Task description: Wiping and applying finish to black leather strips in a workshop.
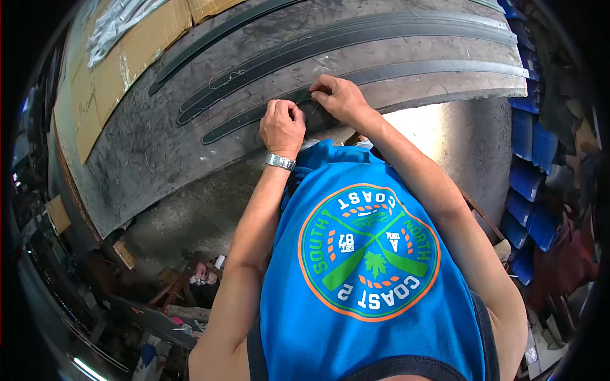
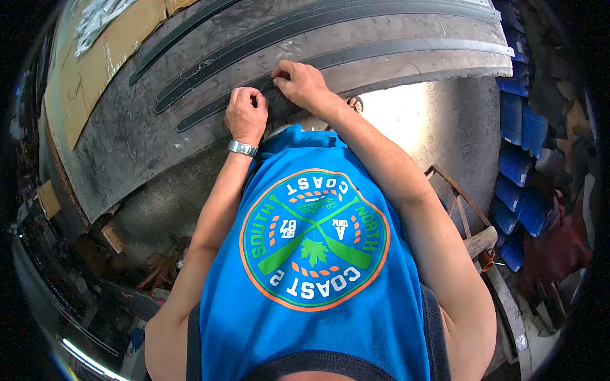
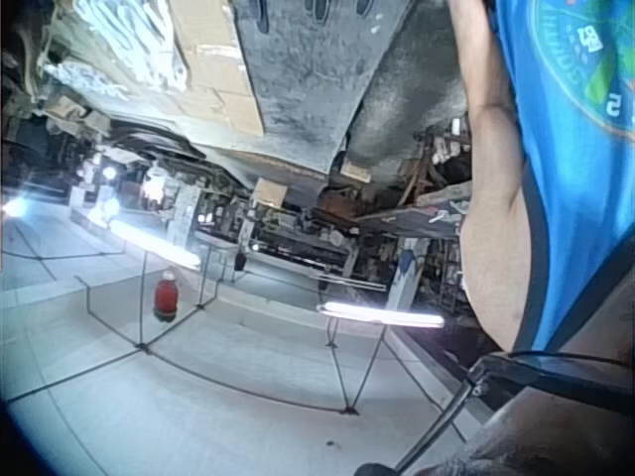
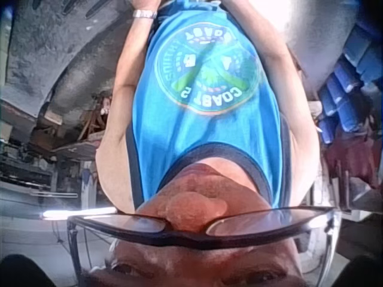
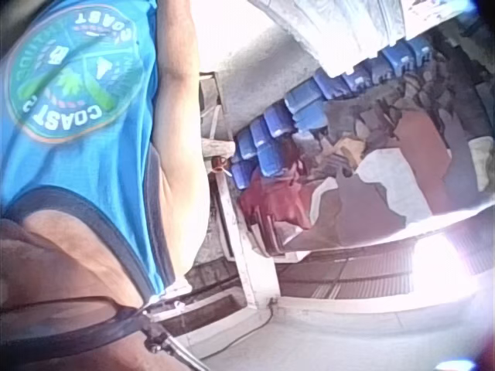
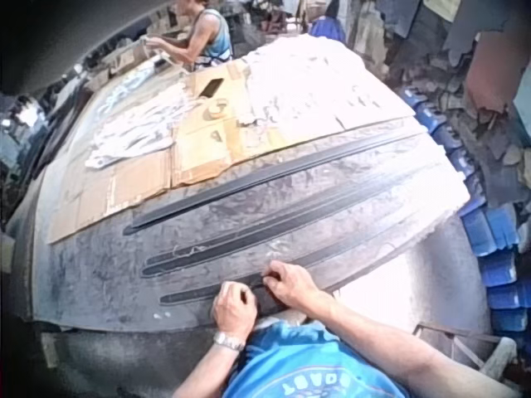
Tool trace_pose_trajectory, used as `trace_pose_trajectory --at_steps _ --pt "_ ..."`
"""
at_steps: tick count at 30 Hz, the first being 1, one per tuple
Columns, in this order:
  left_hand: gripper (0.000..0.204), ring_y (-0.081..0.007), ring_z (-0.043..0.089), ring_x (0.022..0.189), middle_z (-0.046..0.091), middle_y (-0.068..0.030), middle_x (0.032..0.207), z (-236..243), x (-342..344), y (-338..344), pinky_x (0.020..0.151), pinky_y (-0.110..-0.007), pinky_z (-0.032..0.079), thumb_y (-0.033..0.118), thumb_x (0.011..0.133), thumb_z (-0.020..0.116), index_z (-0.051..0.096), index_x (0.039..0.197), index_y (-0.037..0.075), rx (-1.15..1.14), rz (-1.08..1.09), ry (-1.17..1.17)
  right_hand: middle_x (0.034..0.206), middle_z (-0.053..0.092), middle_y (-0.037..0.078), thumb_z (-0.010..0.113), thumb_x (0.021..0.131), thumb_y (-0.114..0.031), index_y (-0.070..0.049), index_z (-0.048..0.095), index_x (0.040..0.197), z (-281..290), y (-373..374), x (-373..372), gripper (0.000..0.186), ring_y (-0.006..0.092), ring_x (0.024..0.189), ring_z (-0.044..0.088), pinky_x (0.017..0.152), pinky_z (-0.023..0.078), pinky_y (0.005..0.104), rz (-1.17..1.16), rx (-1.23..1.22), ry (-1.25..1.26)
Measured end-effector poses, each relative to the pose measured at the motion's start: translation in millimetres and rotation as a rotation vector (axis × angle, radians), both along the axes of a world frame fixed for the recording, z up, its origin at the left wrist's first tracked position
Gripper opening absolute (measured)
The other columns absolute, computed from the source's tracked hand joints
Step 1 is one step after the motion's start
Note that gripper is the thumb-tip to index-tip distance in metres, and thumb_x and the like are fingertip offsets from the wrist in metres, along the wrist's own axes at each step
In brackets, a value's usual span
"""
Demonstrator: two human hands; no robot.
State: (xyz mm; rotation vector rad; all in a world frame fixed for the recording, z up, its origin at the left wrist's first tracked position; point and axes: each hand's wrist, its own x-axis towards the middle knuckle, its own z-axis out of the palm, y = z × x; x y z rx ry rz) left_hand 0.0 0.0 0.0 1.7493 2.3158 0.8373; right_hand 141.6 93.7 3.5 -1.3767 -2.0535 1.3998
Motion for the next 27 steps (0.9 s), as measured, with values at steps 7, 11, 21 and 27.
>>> trace_pose_trajectory --at_steps 7,11,21,27 --pt "0.007 -0.0261 0.057 0.065 0.055 -0.007 0.079 -0.5 -3.6 -1.9 0.058 -0.038 0.046 0.012 0.078 0.062 0.056 0.078 0.009 0.005 -0.003 0.009 0.086 0.068 0.013 0.063 0.078 -0.022 -0.008 0.065 0.093 0.7 -1.8 -4.4 0.021 0.0301 0.084 0.065 0.075 0.05 0.0391 0.009 0.056 -0.02" --pt "0.009 -0.0287 0.058 0.072 0.056 -0.0063 0.08 1.3 -0.5 -0.6 0.061 -0.042 0.045 0.012 0.076 0.062 0.054 0.077 0.01 -0.039 0.015 -0.031 0.086 0.068 0.013 0.063 0.079 -0.021 -0.006 0.064 0.093 1.8 -1.3 -2.1 0.021 0.0291 0.084 0.065 0.074 0.05 0.0377 0.022 0.091 -0.04" --pt "0.008 -0.0302 0.057 0.071 0.055 -0.009 0.086 1.3 -2.6 -6.8 0.06 -0.043 0.046 0.01 0.075 0.06 0.057 0.083 0.009 0.004 0.043 -0.142 0.085 0.068 0.009 0.062 0.083 -0.013 0.0 0.063 0.098 -8.2 9.3 27.7 0.019 0.0162 0.082 0.065 0.074 0.05 0.028 -0.045 -0.136 0.162" --pt "0.038 -0.0236 0.056 0.093 0.055 -0.0042 0.11 26.0 3.0 -15.1 0.075 -0.042 0.044 0.012 0.075 0.058 0.066 0.111 0.018 -0.192 -0.199 0.182 0.082 0.067 0.008 0.061 0.085 -0.009 0.001 0.062 0.098 18.6 6.6 107.7 0.017 0.0118 0.076 0.062 0.072 0.051 0.0258 -0.378 -0.274 0.322"
